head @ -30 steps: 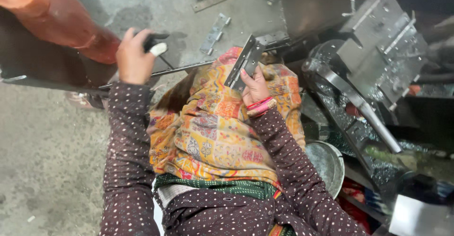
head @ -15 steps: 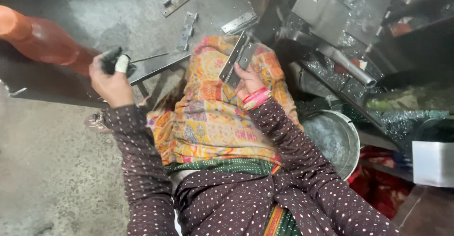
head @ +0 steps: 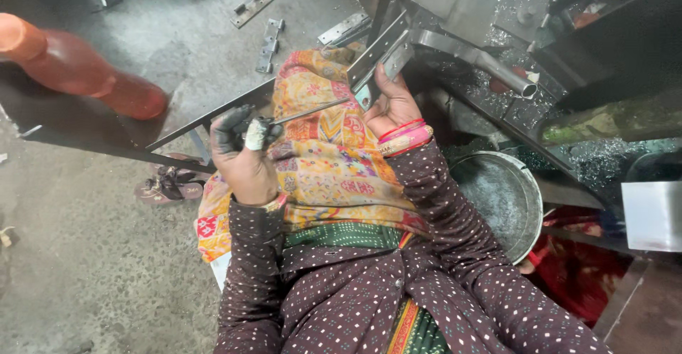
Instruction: The person places a metal hinge plate under a drill press, lowers the drill to create holes, and then assembles two hinge sections by inserting a metal pin by hand and using a tool to secure it.
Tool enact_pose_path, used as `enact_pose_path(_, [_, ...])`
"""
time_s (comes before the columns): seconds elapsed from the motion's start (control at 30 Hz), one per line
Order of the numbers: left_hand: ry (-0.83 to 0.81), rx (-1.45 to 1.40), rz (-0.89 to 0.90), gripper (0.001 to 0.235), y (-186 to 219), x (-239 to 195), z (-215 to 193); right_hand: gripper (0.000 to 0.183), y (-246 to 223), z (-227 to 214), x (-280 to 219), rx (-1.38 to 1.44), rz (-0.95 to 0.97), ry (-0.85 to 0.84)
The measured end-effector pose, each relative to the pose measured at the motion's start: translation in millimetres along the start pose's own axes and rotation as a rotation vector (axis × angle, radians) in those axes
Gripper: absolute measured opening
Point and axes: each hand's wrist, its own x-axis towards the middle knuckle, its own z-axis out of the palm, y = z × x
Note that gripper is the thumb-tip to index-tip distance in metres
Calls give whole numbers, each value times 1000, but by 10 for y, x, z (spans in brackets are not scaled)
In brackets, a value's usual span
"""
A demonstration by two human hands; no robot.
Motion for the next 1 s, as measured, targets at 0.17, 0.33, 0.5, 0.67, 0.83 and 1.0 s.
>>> enact_pose_path(0.17, [-15,-11,23,28,-33,-60,69,42,-84,-39,0,120,81,60])
enact_pose_path(0.33, [8,-37,18,28,-57,-75,88,43,-49,47,-67,75,82,51])
enact_pose_path(0.5, [6,-37,54,28,-81,-123,107,42,-29,73,-72,79,77,53])
enact_pose_path(0.67, [-23,349,218,28,-55,-264,130,43,-27,6,-41,33,30,116])
enact_pose_path(0.83, [-283,701,551,44,39,-460,213,45,38,-68,-18,-37,-50,93])
enact_pose_path(1.0, [-403,817,642,42,100,-459,240,45,-2,-9,-66,-8,-18,65])
